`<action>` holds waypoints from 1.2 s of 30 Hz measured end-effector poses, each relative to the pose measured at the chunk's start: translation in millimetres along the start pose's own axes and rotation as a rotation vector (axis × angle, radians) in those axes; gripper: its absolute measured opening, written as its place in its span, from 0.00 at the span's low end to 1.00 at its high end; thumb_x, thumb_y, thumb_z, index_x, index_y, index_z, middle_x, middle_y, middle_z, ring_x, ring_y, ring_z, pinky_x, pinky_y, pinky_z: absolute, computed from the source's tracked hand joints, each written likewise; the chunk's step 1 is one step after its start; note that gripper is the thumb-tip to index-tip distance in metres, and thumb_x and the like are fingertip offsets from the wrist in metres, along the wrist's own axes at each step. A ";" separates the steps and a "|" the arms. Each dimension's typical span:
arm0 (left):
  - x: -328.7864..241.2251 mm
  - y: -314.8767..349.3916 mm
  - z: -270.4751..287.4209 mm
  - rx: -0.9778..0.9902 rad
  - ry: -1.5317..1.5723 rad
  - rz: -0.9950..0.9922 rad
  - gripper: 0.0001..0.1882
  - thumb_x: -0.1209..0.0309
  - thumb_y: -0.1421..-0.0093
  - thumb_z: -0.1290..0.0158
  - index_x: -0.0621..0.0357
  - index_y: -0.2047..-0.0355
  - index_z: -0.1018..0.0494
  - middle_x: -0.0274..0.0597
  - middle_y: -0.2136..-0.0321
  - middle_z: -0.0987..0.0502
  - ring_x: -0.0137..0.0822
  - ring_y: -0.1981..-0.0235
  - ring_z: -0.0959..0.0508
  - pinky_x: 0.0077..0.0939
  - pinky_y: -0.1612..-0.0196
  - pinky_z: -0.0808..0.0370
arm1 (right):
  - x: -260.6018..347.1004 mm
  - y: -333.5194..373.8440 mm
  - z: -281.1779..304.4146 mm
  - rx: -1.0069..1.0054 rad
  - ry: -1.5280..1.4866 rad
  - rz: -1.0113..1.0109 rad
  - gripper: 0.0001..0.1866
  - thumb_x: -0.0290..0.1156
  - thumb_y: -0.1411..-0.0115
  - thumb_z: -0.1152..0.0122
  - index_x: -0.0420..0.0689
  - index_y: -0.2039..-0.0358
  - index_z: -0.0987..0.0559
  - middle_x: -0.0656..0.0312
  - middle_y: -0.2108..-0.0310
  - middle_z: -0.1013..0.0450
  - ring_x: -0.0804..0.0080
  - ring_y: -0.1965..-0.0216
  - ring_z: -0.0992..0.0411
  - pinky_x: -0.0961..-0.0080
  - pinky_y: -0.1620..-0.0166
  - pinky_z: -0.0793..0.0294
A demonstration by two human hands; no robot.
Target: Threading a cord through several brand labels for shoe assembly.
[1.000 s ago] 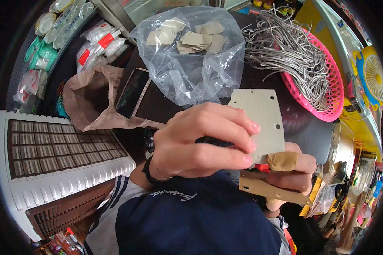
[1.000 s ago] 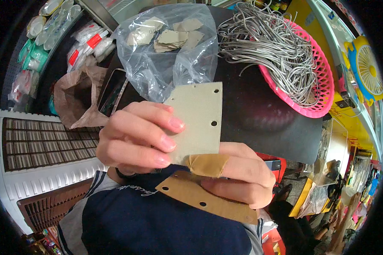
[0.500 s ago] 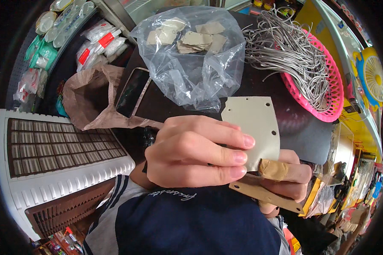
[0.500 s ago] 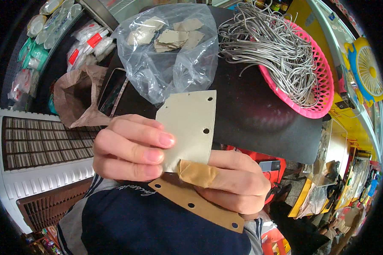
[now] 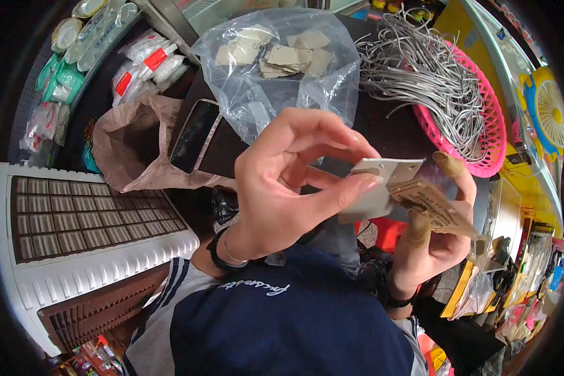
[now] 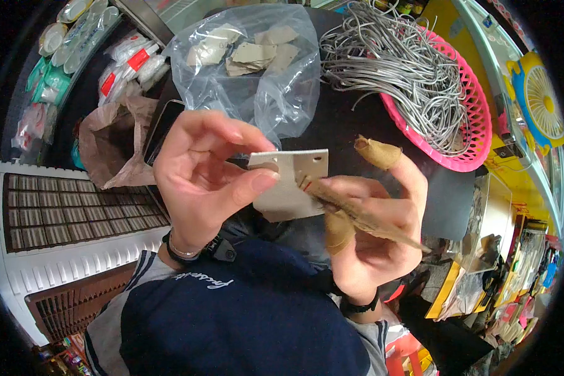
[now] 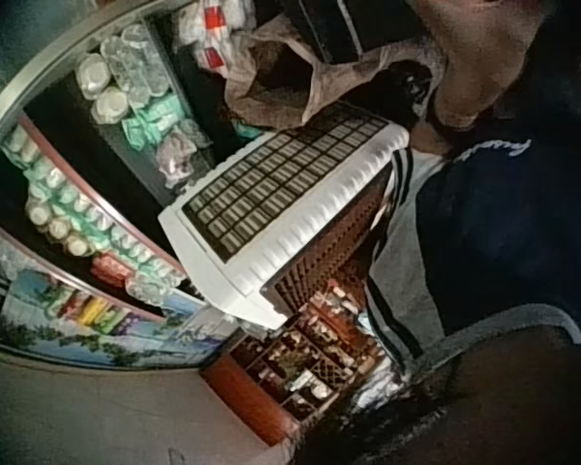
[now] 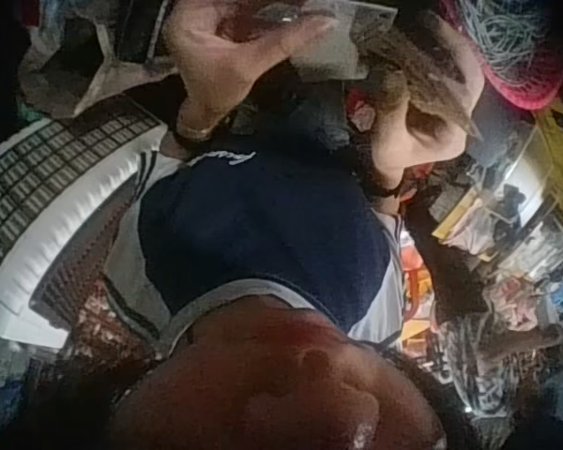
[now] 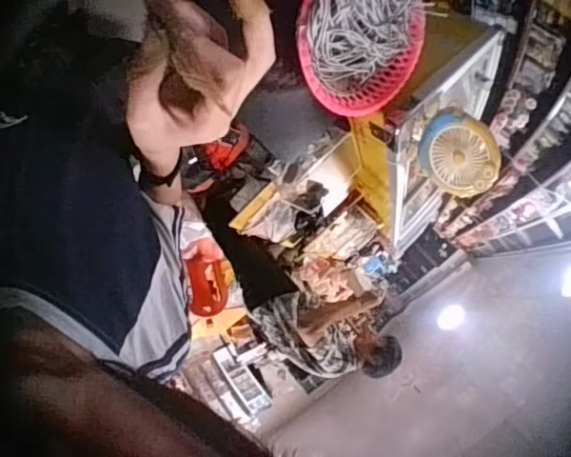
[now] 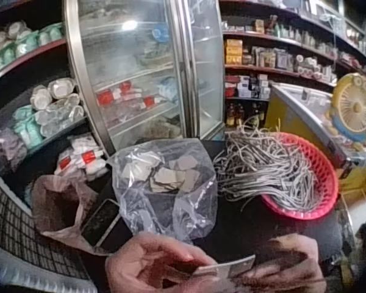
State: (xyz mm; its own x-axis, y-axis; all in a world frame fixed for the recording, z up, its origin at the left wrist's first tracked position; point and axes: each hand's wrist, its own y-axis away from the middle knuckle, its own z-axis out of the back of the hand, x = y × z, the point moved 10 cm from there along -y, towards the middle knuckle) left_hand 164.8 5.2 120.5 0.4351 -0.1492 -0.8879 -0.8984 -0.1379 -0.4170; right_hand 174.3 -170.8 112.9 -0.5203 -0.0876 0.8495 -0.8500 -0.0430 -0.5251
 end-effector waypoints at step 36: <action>11.0 2.2 0.0 -0.043 0.054 0.078 0.22 0.88 0.51 0.50 0.64 0.56 0.41 0.44 0.69 0.26 0.33 0.66 0.22 0.24 0.60 0.22 | 18.4 3.5 -9.4 0.143 0.036 0.251 0.13 0.18 0.50 0.37 0.34 0.67 0.33 0.40 0.65 0.28 0.55 0.67 0.25 0.65 0.65 0.25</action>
State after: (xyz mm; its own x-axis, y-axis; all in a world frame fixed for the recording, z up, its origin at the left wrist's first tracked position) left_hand 167.6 3.3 109.7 0.3676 -0.2137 -0.9051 -0.9267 -0.1657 -0.3373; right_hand 160.9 -163.2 127.1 -0.7175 -0.0774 0.6923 -0.6757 -0.1644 -0.7186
